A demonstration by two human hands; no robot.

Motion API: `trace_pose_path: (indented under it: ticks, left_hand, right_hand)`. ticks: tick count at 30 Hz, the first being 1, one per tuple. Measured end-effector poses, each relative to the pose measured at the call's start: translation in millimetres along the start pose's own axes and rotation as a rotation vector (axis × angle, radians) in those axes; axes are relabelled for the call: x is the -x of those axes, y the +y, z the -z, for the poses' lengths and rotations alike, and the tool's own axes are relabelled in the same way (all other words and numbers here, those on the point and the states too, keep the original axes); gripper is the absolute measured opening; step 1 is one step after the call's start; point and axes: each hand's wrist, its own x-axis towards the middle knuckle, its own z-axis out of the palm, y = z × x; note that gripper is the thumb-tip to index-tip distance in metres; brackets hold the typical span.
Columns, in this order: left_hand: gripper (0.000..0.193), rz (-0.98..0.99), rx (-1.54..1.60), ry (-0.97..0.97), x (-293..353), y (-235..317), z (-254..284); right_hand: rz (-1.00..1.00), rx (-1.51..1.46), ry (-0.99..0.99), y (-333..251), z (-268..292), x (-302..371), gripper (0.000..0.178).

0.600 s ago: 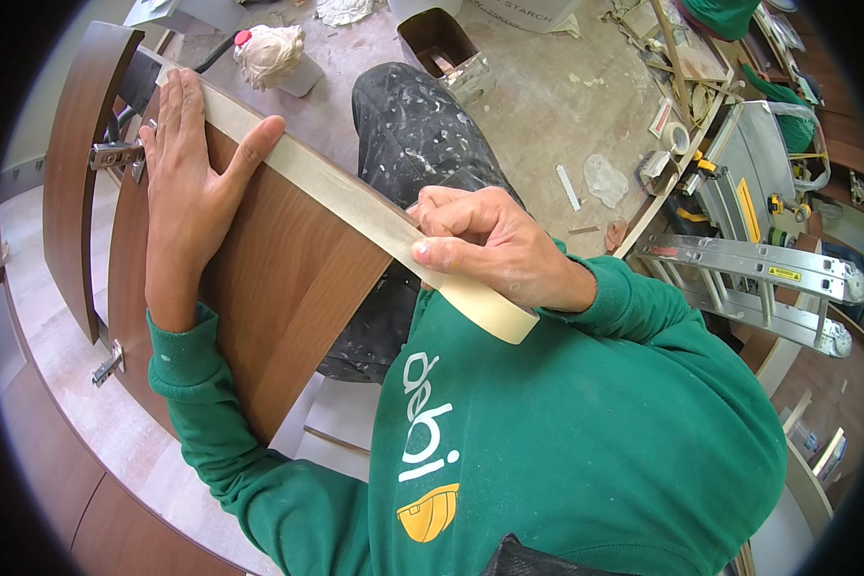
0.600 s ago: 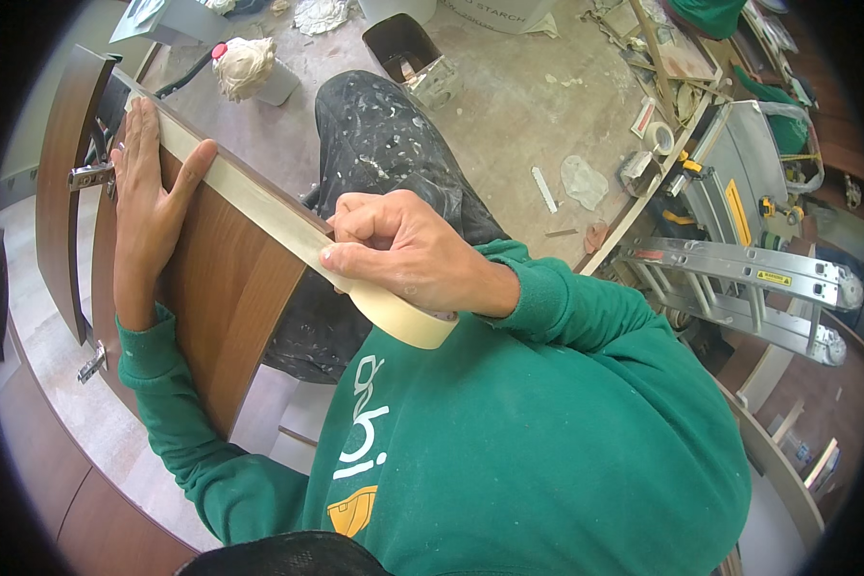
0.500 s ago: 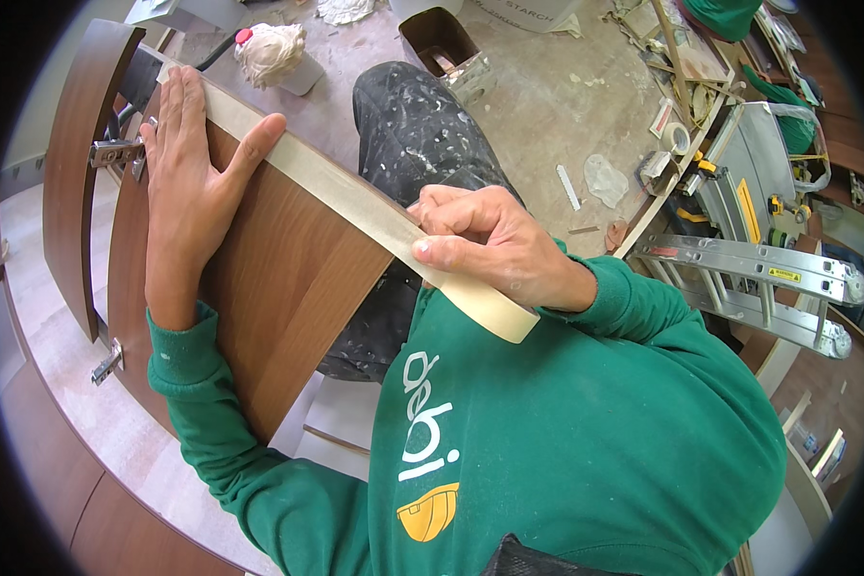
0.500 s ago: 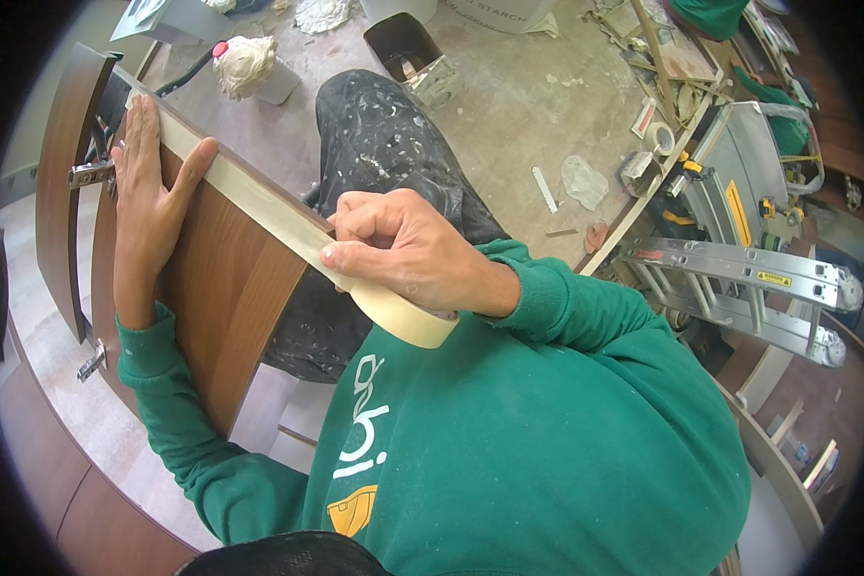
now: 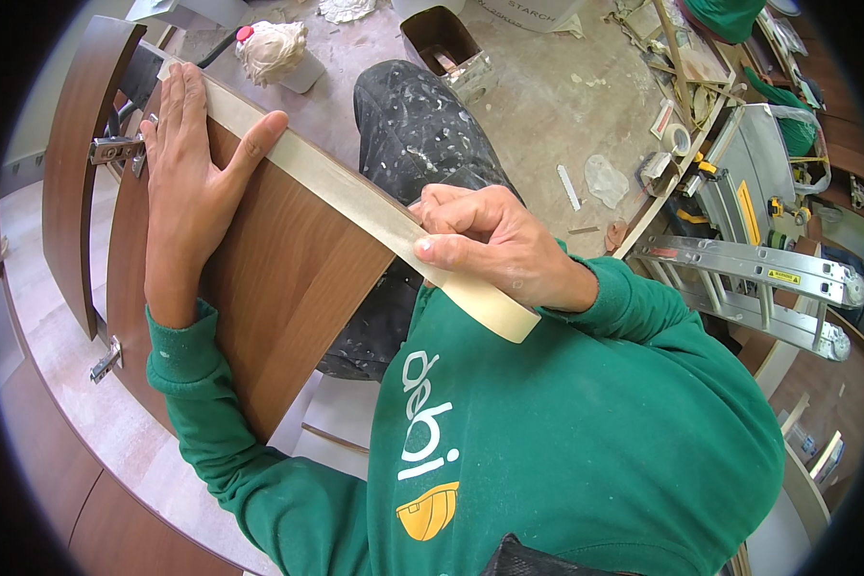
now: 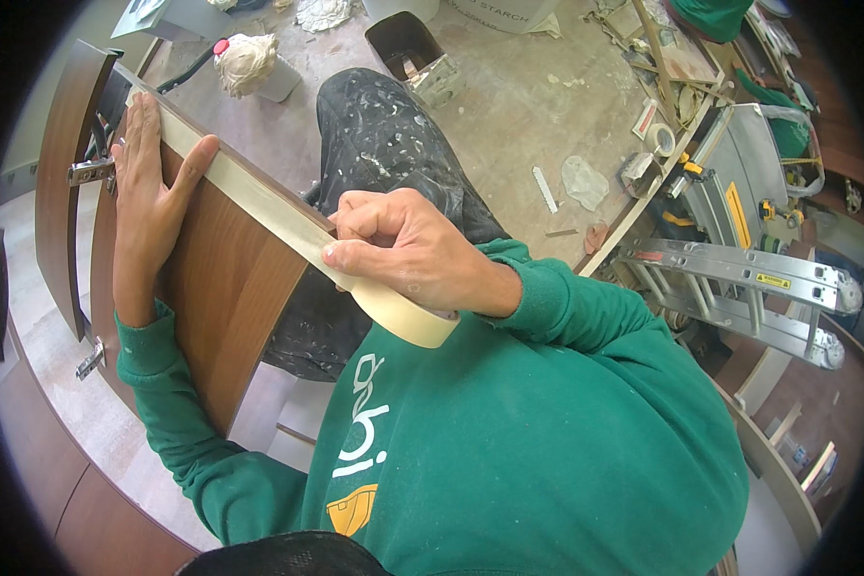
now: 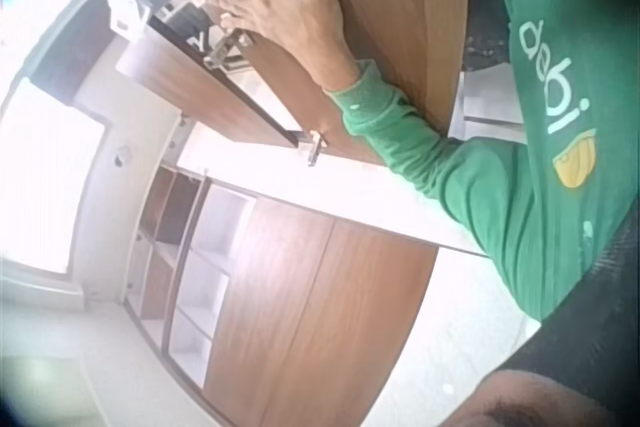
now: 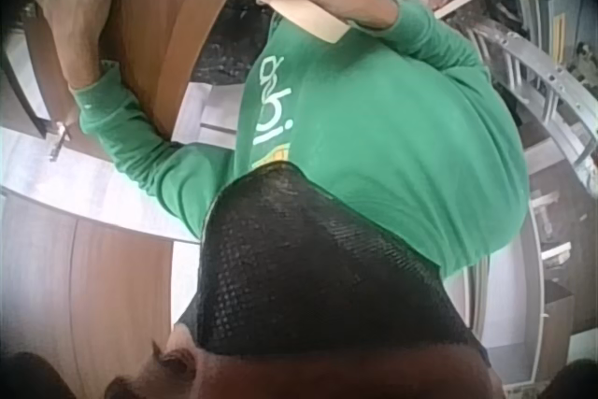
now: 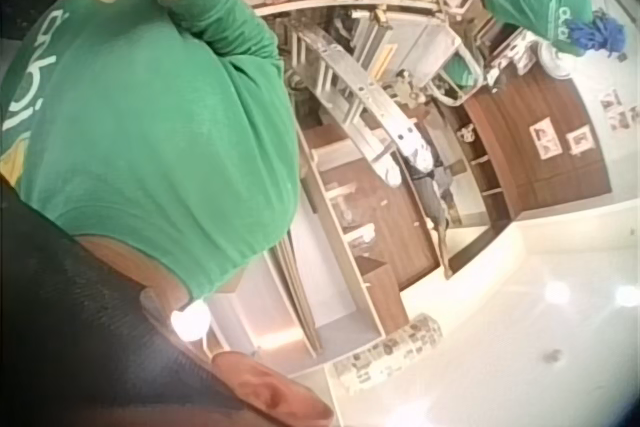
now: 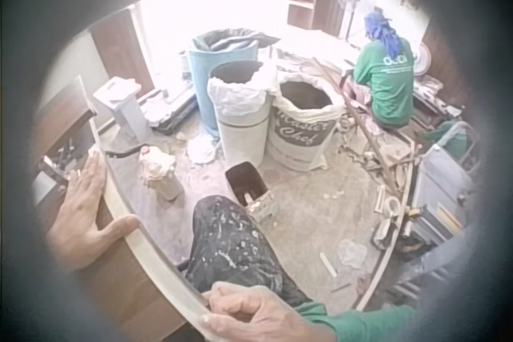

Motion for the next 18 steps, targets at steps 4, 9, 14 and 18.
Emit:
trace_pose_path:
  ticks: [4,9,14,18]
  left_hand:
    - [0.107,-0.001,-0.003,0.003,0.2,-1.2,-0.9]
    - [0.110,0.006,0.009,0.000,-0.6,0.0,0.3]
    - [0.114,0.008,0.012,0.007,-0.3,-1.1,-0.3]
    - [0.115,0.008,0.018,0.010,-1.8,0.8,0.8]
  right_hand:
    - [0.002,-0.005,-0.006,0.9,0.4,-0.4,0.029]
    - [-0.008,-0.006,0.000,1.8,1.0,0.0,0.029]
    - [-0.021,-0.010,0.008,-2.0,-0.4,0.6,0.028]
    - [-0.027,-0.027,0.020,-0.6,-0.9,1.3,0.027]
